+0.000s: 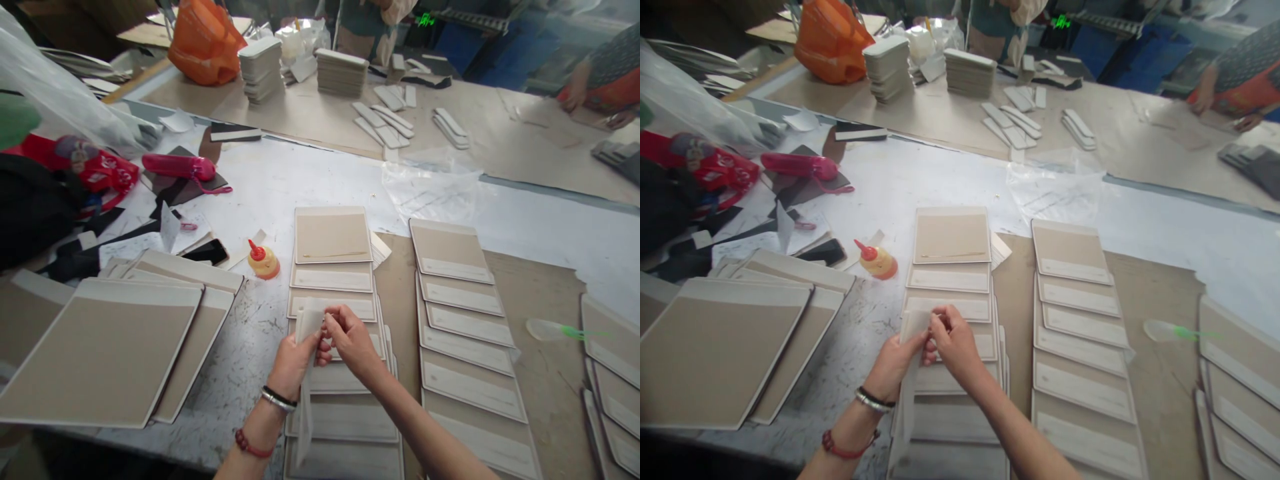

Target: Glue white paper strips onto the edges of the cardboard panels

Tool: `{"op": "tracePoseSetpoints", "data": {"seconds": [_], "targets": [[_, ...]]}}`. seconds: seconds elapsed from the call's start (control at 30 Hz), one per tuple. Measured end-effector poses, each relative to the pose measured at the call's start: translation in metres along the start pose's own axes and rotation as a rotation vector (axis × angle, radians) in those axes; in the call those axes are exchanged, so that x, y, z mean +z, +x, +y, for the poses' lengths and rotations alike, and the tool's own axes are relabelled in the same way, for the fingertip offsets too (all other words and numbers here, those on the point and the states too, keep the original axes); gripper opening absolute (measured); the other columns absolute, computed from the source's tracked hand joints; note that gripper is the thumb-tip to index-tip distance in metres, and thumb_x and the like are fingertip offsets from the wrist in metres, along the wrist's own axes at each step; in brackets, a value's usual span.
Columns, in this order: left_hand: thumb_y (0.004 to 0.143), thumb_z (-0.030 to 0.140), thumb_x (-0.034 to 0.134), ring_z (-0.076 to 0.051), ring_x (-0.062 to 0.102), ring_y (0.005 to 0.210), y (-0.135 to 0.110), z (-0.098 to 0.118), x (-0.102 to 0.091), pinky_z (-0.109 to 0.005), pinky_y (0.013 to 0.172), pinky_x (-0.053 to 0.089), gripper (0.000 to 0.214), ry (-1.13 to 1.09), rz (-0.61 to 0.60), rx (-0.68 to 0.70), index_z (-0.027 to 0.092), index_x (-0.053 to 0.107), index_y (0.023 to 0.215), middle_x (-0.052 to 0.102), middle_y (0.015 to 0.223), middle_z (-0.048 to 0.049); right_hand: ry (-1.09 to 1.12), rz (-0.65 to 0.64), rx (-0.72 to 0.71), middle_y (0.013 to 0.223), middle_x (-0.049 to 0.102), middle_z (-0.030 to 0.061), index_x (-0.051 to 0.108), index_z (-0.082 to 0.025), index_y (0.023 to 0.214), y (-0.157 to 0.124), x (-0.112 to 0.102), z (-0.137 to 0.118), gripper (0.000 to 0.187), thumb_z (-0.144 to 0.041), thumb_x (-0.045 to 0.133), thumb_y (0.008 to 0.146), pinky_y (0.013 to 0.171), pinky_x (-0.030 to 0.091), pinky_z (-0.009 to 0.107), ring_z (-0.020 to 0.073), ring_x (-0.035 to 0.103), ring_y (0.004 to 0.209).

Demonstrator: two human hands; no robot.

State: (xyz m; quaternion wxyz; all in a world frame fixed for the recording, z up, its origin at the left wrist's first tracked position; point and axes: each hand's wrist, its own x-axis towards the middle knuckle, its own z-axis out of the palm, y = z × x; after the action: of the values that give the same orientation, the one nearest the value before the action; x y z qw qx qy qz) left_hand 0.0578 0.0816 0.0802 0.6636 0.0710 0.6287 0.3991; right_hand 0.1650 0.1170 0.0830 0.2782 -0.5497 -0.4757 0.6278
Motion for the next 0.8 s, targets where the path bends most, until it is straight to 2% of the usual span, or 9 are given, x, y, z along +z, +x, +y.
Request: {"op": "tracePoseSetpoints", "data": {"seconds": [0.1, 0.2, 0.27, 0.37, 0.53, 0.6, 0.7, 0.73, 0.8], "targets": [[0.054, 0.039, 0.074, -0.011, 0.055, 0.042, 0.002, -0.003, 0.005, -0.021, 0.042, 0.044, 0.036, 0.031, 0.058, 0.06, 0.01, 0.058, 0.067, 0.06, 0.049, -0.0016, -0.007, 0.053, -0.029, 0.061, 0.047, -0.0047, 0.053, -0.02, 0.082, 0.0, 0.004, 0.004, 0.02, -0.04, 0.052, 0.077, 0.053, 0.039, 0.024, 0.012, 0.046, 0.054], [0.053, 0.043, 0.074, -0.013, 0.055, 0.04, 0.003, -0.007, 0.009, -0.022, 0.041, 0.045, 0.037, 0.062, 0.107, 0.105, 0.011, 0.057, 0.064, 0.06, 0.047, -0.0009, -0.064, 0.166, -0.114, 0.065, 0.049, -0.0018, 0.056, -0.018, 0.068, 0.008, 0.002, 0.008, 0.026, -0.042, 0.051, 0.078, 0.063, 0.04, 0.027, 0.0137, 0.048, 0.063], [0.052, 0.045, 0.073, -0.014, 0.057, 0.041, 0.005, -0.009, 0.01, -0.024, 0.042, 0.047, 0.04, 0.048, 0.126, 0.129, 0.011, 0.057, 0.064, 0.06, 0.047, -0.0013, -0.101, 0.256, -0.172, 0.069, 0.051, 0.0, 0.058, -0.017, 0.065, 0.017, -0.004, 0.008, 0.029, -0.042, 0.051, 0.078, 0.068, 0.039, 0.028, 0.0148, 0.049, 0.069], [0.051, 0.047, 0.073, -0.016, 0.06, 0.045, 0.009, -0.01, 0.014, -0.026, 0.046, 0.05, 0.043, 0.017, 0.126, 0.152, 0.01, 0.058, 0.067, 0.062, 0.05, -0.0036, -0.013, 0.337, -0.127, 0.068, 0.051, -0.0006, 0.058, -0.017, 0.068, 0.03, -0.013, 0.003, 0.03, -0.046, 0.054, 0.076, 0.062, 0.039, 0.026, 0.0138, 0.046, 0.065], [0.058, 0.042, 0.068, -0.016, 0.059, 0.046, 0.018, -0.009, 0.027, -0.027, 0.048, 0.049, 0.035, -0.017, 0.149, 0.142, 0.01, 0.057, 0.069, 0.06, 0.05, -0.0022, 0.191, 0.194, 0.033, 0.063, 0.048, -0.0032, 0.053, -0.018, 0.068, 0.037, -0.013, 0.0, 0.032, -0.049, 0.057, 0.074, 0.053, 0.037, 0.022, 0.0103, 0.042, 0.057], [0.063, 0.035, 0.063, -0.013, 0.056, 0.045, 0.023, -0.009, 0.031, -0.025, 0.047, 0.046, 0.026, 0.051, 0.107, 0.127, 0.011, 0.057, 0.071, 0.056, 0.048, 0.001, 0.209, 0.183, 0.052, 0.059, 0.046, -0.0046, 0.049, -0.018, 0.066, 0.04, -0.015, -0.002, 0.034, -0.05, 0.059, 0.071, 0.051, 0.036, 0.022, 0.0096, 0.041, 0.054], [0.064, 0.021, 0.06, -0.01, 0.05, 0.045, 0.028, -0.006, 0.025, -0.022, 0.046, 0.04, 0.015, 0.305, -0.024, 0.133, 0.013, 0.058, 0.077, 0.051, 0.049, 0.0056, 0.29, 0.232, 0.066, 0.06, 0.047, -0.0056, 0.046, -0.021, 0.072, 0.059, -0.031, -0.015, 0.036, -0.053, 0.061, 0.066, 0.051, 0.038, 0.022, 0.0103, 0.044, 0.054], [0.063, 0.017, 0.06, -0.01, 0.05, 0.049, 0.029, -0.003, 0.021, -0.021, 0.048, 0.039, 0.016, 0.416, -0.06, 0.16, 0.014, 0.059, 0.079, 0.052, 0.052, 0.0058, 0.303, 0.213, 0.082, 0.059, 0.045, -0.0065, 0.045, -0.022, 0.074, 0.07, -0.038, -0.022, 0.038, -0.054, 0.061, 0.064, 0.051, 0.038, 0.023, 0.0101, 0.043, 0.052], [0.065, 0.014, 0.058, -0.012, 0.053, 0.058, 0.03, 0.009, 0.011, -0.022, 0.055, 0.04, 0.015, 0.654, -0.078, 0.245, 0.016, 0.061, 0.079, 0.056, 0.059, 0.0042, 0.213, 0.088, 0.115, 0.052, 0.036, -0.0096, 0.04, -0.023, 0.073, 0.095, -0.052, -0.039, 0.037, -0.054, 0.059, 0.066, 0.046, 0.033, 0.021, 0.0084, 0.035, 0.044]]}}
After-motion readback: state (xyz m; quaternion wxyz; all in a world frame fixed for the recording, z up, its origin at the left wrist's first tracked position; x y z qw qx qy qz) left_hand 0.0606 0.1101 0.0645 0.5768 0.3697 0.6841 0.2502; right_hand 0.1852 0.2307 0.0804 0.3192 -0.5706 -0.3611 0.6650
